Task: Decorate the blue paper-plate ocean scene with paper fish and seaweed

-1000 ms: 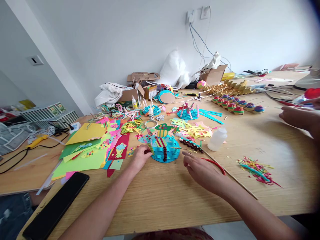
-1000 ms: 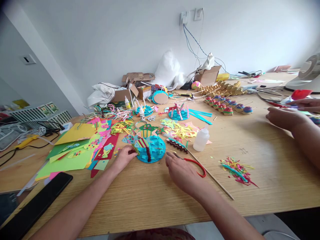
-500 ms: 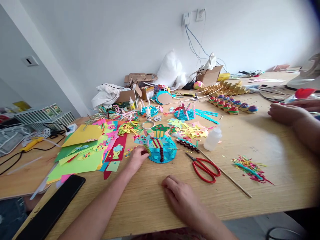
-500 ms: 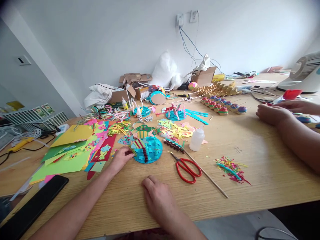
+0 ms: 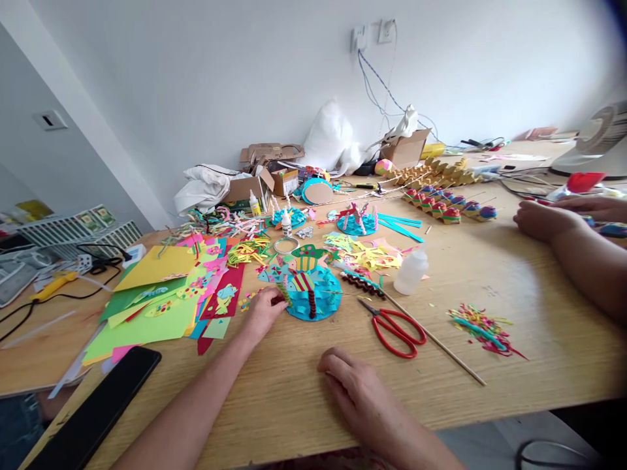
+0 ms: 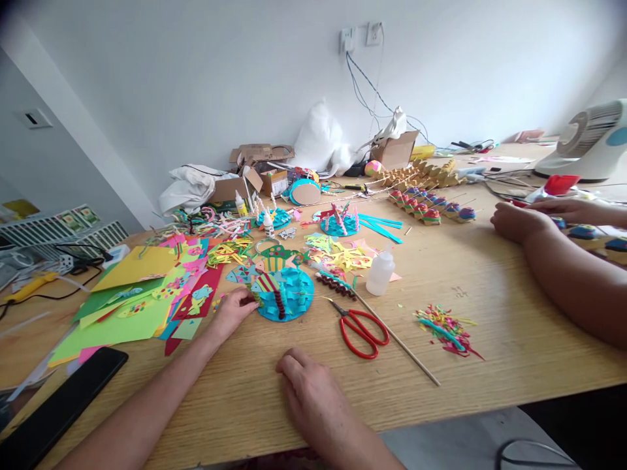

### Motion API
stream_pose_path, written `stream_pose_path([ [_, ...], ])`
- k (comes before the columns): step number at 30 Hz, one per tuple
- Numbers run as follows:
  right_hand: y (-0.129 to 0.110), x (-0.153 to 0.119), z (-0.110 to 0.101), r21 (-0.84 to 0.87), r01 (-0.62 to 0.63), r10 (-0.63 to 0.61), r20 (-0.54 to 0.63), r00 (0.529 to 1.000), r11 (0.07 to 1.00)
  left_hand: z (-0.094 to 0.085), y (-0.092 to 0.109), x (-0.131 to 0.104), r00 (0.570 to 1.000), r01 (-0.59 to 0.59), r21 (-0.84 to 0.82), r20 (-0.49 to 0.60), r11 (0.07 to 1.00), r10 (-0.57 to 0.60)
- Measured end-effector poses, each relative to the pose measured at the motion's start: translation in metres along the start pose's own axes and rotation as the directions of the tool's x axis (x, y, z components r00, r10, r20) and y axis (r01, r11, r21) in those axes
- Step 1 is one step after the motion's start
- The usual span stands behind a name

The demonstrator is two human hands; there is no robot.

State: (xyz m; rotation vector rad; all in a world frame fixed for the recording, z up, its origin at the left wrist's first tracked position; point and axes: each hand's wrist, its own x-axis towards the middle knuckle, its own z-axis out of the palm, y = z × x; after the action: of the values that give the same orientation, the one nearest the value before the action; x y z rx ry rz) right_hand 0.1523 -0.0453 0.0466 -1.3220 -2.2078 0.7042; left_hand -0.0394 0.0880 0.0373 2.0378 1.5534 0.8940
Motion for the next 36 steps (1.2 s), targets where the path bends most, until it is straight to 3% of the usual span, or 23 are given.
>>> stream_pose_path([
  [3,0.013,-0.008,-0.029,-0.038,0.015,-0.02,-0.116,0.993,0.999,0.0,0.0,0.0,1.0,-0.011,-0.001,0.003,1.0,0.011],
  [6,0.032,-0.006,-0.067,-0.202,-0.152,0.1,-0.249,0.963,0.967,-0.001,0.0,0.0,1.0,-0.018,-0.001,0.003,1.0,0.018],
  [10,0.056,0.016,-0.1,-0.392,-0.35,0.283,-0.218,0.934,0.851,-0.001,0.0,0.0,1.0,-0.021,-0.001,0.004,1.0,0.021],
  [18,0.083,0.061,-0.099,-0.614,-0.284,0.321,-0.053,0.946,0.736,0.0,0.0,0.0,1.0,-0.01,0.009,-0.003,1.0,0.01],
  [36,0.09,0.079,-0.097,-0.648,-0.367,0.391,-0.114,0.913,0.667,-0.003,0.005,0.0,1.0,-0.015,0.007,0.006,1.0,0.015],
])
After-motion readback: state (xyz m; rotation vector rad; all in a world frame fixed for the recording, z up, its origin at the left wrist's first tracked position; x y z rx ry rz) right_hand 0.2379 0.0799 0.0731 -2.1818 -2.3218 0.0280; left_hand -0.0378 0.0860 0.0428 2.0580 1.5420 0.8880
